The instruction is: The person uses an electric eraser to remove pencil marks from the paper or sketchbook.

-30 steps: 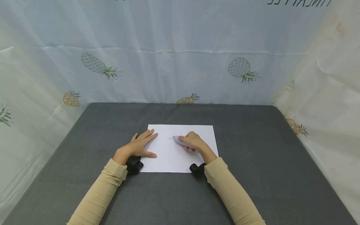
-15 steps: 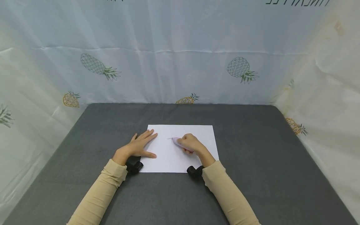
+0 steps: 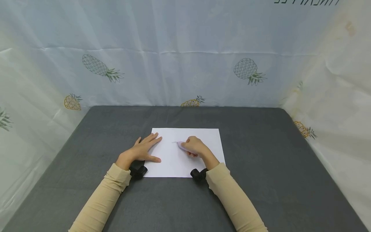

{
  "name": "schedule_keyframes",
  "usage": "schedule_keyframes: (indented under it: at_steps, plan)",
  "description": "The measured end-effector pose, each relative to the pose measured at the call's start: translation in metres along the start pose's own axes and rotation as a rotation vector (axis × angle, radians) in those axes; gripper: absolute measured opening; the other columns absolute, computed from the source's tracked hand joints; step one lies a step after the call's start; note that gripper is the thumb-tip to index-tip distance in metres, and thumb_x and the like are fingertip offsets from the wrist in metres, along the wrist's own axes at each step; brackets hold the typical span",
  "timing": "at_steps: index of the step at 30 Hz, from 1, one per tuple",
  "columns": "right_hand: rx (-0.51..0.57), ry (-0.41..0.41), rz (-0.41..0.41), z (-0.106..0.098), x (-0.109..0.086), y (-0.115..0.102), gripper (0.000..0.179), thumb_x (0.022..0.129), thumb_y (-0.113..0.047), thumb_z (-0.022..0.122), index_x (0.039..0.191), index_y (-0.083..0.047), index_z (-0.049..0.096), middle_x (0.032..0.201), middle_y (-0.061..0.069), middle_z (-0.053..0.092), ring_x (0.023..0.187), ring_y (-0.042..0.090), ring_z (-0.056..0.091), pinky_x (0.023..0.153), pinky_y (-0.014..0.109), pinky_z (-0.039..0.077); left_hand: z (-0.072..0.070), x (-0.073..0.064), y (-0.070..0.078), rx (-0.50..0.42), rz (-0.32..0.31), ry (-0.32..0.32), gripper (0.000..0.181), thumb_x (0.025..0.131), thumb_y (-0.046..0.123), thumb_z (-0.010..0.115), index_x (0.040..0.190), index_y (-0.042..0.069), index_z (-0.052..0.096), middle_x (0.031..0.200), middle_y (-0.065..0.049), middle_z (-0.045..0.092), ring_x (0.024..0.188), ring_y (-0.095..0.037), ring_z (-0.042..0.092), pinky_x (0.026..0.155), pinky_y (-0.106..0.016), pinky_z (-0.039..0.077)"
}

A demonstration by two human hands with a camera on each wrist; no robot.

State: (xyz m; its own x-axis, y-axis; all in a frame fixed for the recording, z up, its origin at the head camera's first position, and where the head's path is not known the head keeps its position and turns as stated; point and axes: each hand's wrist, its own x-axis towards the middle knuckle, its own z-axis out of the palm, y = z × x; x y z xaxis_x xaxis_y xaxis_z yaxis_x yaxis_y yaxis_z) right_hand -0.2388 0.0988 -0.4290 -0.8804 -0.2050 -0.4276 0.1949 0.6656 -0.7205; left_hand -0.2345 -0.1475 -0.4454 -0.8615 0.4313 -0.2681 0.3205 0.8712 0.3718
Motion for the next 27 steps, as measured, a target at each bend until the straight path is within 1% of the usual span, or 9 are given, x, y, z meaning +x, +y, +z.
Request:
schedule_keyframes:
  at_steps: [5, 9, 12, 14, 16, 21, 27]
  plan:
    - [0.036, -0.008, -0.011, 0.0019, 0.0008, -0.0017, 0.022, 0.095, -0.024, 0.053, 0.100, -0.003, 0.050, 0.051, -0.001, 0.048, 0.041, 0.007, 0.035, 0.041, 0.019, 0.030, -0.0003, -0.0004, -0.0001, 0.001, 0.001, 0.004, 0.099, 0.077, 0.049, 0.076, 0.154, 0.015, 0.023, 0.165, -0.011, 0.011, 0.154, -0.034, 0.009, 0.118, -0.069, 0.004]
    - [0.021, -0.026, -0.007, -0.0012, -0.0030, -0.0007, 0.020, 0.095, -0.024, 0.052, 0.096, -0.005, 0.050, 0.051, -0.002, 0.048, 0.042, 0.007, 0.035, 0.041, 0.020, 0.031, -0.0003, -0.0009, 0.0009, 0.004, 0.001, 0.004, 0.099, 0.077, 0.049, 0.076, 0.154, 0.015, 0.023, 0.165, -0.011, 0.011, 0.153, -0.034, 0.009, 0.118, -0.069, 0.005]
    - [0.035, -0.033, -0.011, -0.0019, -0.0046, -0.0005, 0.020, 0.096, -0.025, 0.052, 0.096, -0.005, 0.050, 0.052, -0.002, 0.048, 0.042, 0.007, 0.036, 0.042, 0.020, 0.031, -0.0003, -0.0009, 0.0010, 0.005, 0.001, 0.004, 0.099, 0.077, 0.049, 0.076, 0.154, 0.015, 0.023, 0.165, -0.011, 0.011, 0.153, -0.034, 0.009, 0.118, -0.069, 0.005]
    - [0.059, -0.032, -0.019, -0.0009, -0.0033, -0.0002, 0.020, 0.095, -0.024, 0.052, 0.099, -0.005, 0.050, 0.052, -0.002, 0.049, 0.042, 0.006, 0.036, 0.042, 0.020, 0.031, -0.0007, -0.0008, 0.0010, 0.005, -0.002, 0.003, 0.099, 0.078, 0.049, 0.076, 0.154, 0.015, 0.023, 0.165, -0.011, 0.011, 0.154, -0.034, 0.009, 0.118, -0.068, 0.004]
    - [0.092, -0.030, -0.010, 0.0003, -0.0015, 0.0009, 0.021, 0.096, -0.025, 0.053, 0.100, -0.005, 0.050, 0.052, -0.001, 0.048, 0.042, 0.007, 0.036, 0.042, 0.020, 0.029, -0.0005, -0.0001, 0.0005, 0.008, -0.002, 0.002, 0.099, 0.078, 0.049, 0.076, 0.154, 0.015, 0.023, 0.165, -0.011, 0.011, 0.154, -0.034, 0.009, 0.118, -0.068, 0.004]
    - [0.091, -0.014, 0.009, 0.0016, -0.0010, 0.0036, 0.017, 0.095, -0.022, 0.053, 0.098, -0.006, 0.049, 0.051, 0.000, 0.048, 0.041, 0.008, 0.034, 0.040, 0.020, 0.027, 0.0000, 0.0005, 0.0002, 0.008, -0.001, -0.004, 0.099, 0.078, 0.049, 0.075, 0.155, 0.016, 0.022, 0.165, -0.010, 0.010, 0.154, -0.033, 0.009, 0.118, -0.068, 0.004]
    - [0.096, -0.027, 0.005, 0.0018, 0.0007, 0.0011, 0.018, 0.094, -0.023, 0.053, 0.104, -0.008, 0.049, 0.051, -0.001, 0.048, 0.041, 0.007, 0.034, 0.042, 0.020, 0.027, -0.0002, -0.0007, -0.0001, 0.000, 0.004, -0.002, 0.099, 0.078, 0.049, 0.075, 0.155, 0.016, 0.023, 0.165, -0.010, 0.010, 0.154, -0.033, 0.009, 0.118, -0.069, 0.005]
